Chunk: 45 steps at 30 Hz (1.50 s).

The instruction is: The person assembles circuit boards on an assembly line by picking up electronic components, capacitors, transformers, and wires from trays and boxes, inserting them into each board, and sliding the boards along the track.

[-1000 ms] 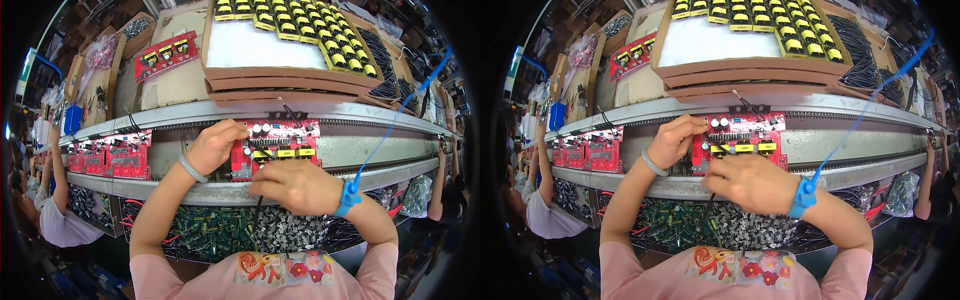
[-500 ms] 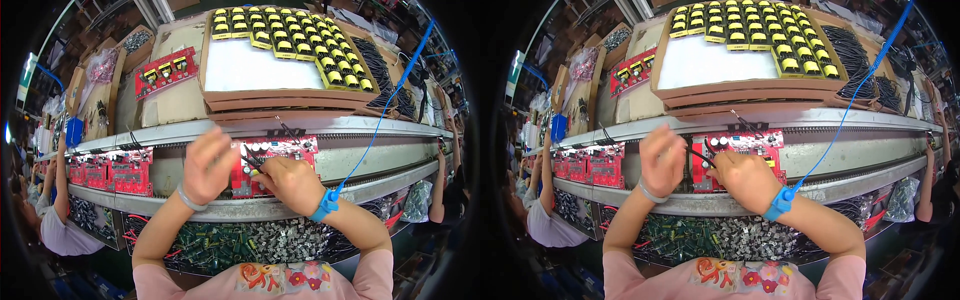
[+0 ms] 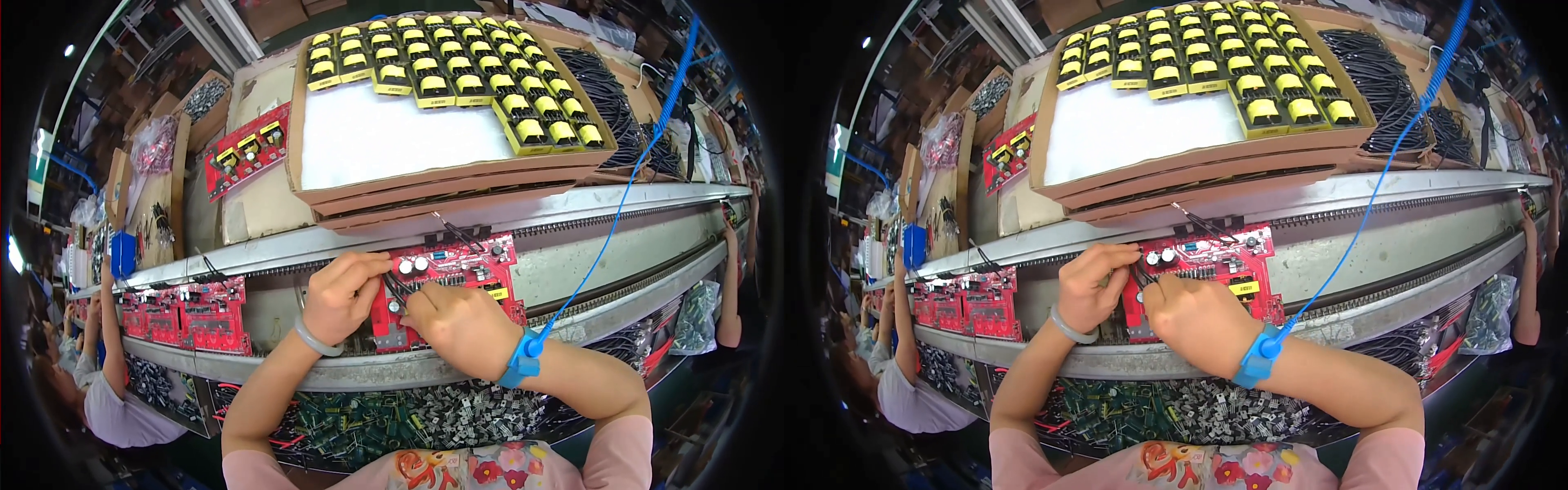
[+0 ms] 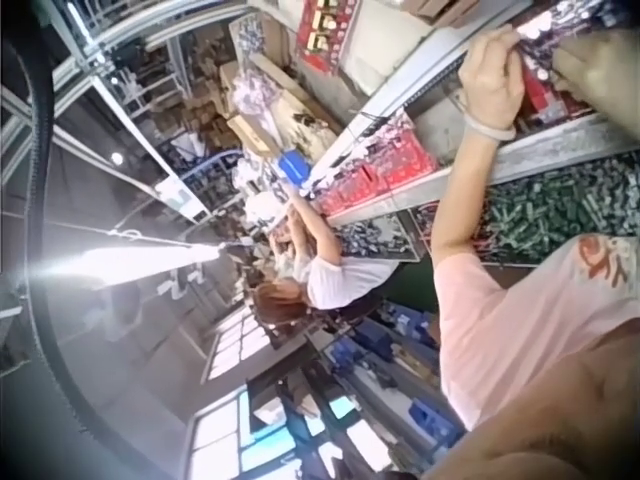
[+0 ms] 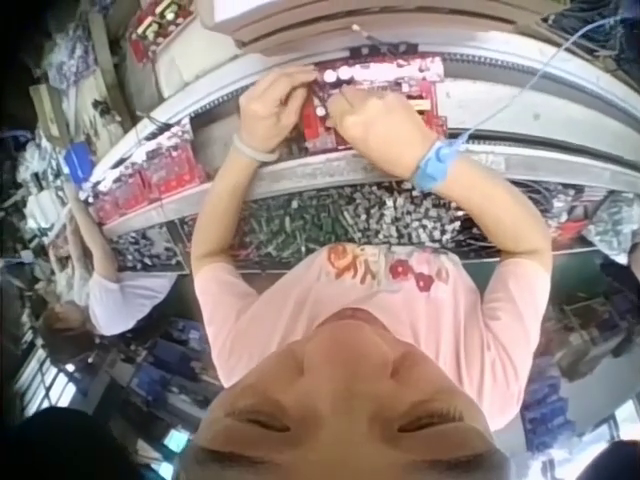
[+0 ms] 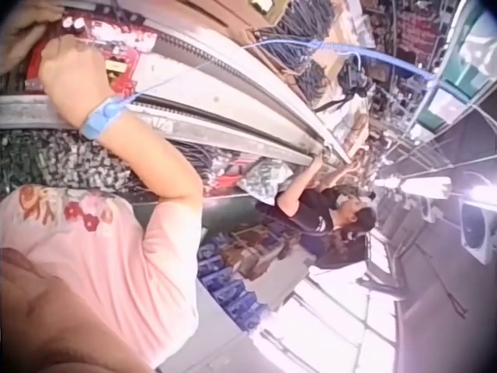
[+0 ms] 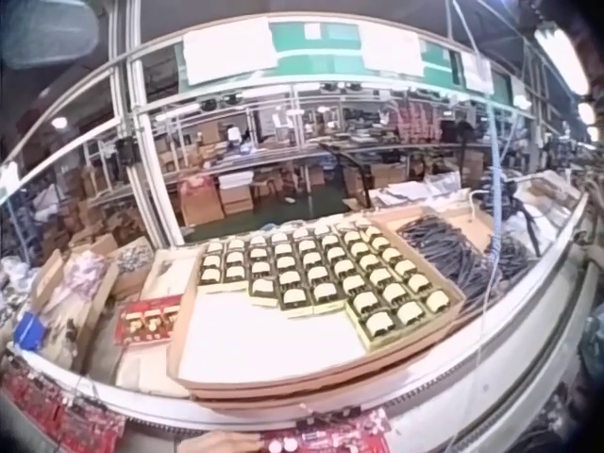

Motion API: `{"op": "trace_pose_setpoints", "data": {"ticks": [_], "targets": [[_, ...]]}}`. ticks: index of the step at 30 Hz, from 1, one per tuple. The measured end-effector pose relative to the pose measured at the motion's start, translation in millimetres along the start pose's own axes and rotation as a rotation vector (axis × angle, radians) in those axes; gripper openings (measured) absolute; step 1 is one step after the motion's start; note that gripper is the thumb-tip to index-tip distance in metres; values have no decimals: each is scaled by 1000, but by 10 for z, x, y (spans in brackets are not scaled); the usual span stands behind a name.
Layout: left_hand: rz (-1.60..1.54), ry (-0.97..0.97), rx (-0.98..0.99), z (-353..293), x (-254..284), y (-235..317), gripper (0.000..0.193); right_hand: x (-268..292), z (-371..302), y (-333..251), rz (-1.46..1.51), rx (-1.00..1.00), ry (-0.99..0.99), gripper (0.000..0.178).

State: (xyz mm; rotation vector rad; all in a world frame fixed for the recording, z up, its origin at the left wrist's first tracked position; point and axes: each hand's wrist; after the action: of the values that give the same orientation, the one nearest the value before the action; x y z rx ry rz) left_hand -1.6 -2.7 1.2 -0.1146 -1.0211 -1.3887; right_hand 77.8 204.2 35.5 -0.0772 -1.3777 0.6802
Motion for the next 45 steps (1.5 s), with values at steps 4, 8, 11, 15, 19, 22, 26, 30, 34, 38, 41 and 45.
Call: {"op": "trace_pose_setpoints", "data": {"ticks": [4, 8, 11, 15, 19, 22, 26, 30, 34, 38, 41, 45], "targets": [[-85, 45, 153, -68, 75, -200, 15, -71, -11, 0, 21, -25, 17, 20], [-9, -81, 193, -59, 155, -157, 19, -36, 2, -13, 29, -56, -41, 12], [94, 14, 49, -46, 71, -50, 28, -18, 3, -39, 26, -79, -51, 12], [398, -68, -294, -21, 138, 2, 43, -42, 0, -39, 24, -86, -29, 13], [415, -131, -389, -51, 126, -44, 40, -43, 1, -59, 8, -93, -10, 14], [280, -64, -309, -75, 32, -38, 35, -33, -5, -68, 6, -83, -1, 13], [219, -42, -145, -36, 17, 51, 32, -35, -6, -66, -32, -80, 13, 12], [240, -44, -274, -7, 18, -15, 31, -11, 1, -72, -39, -66, 13, 13], [131, -5, -137, -20, -34, 1, 26, -38, -6, -71, -64, -63, 28, 13], [75, 32, -72, -39, -53, -24, 21, -47, -11, -74, -102, -41, 35, 13], [38, 34, -24, -26, -44, -31, 20, -31, -12, -88, -131, -37, 29, 13], [76, -26, -54, 25, -21, -16, 22, -60, -21, -58, -103, -53, 53, 13]]}}
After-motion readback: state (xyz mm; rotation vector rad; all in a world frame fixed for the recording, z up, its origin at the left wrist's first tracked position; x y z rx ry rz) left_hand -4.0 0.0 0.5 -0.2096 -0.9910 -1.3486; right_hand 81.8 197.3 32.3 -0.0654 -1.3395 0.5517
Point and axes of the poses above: each hand's wrist, its own z-axis towards the middle knuckle, its own x-axis out of the back of the hand, y = z × x, and after that the axes turned 12 degrees about -x, right-handed
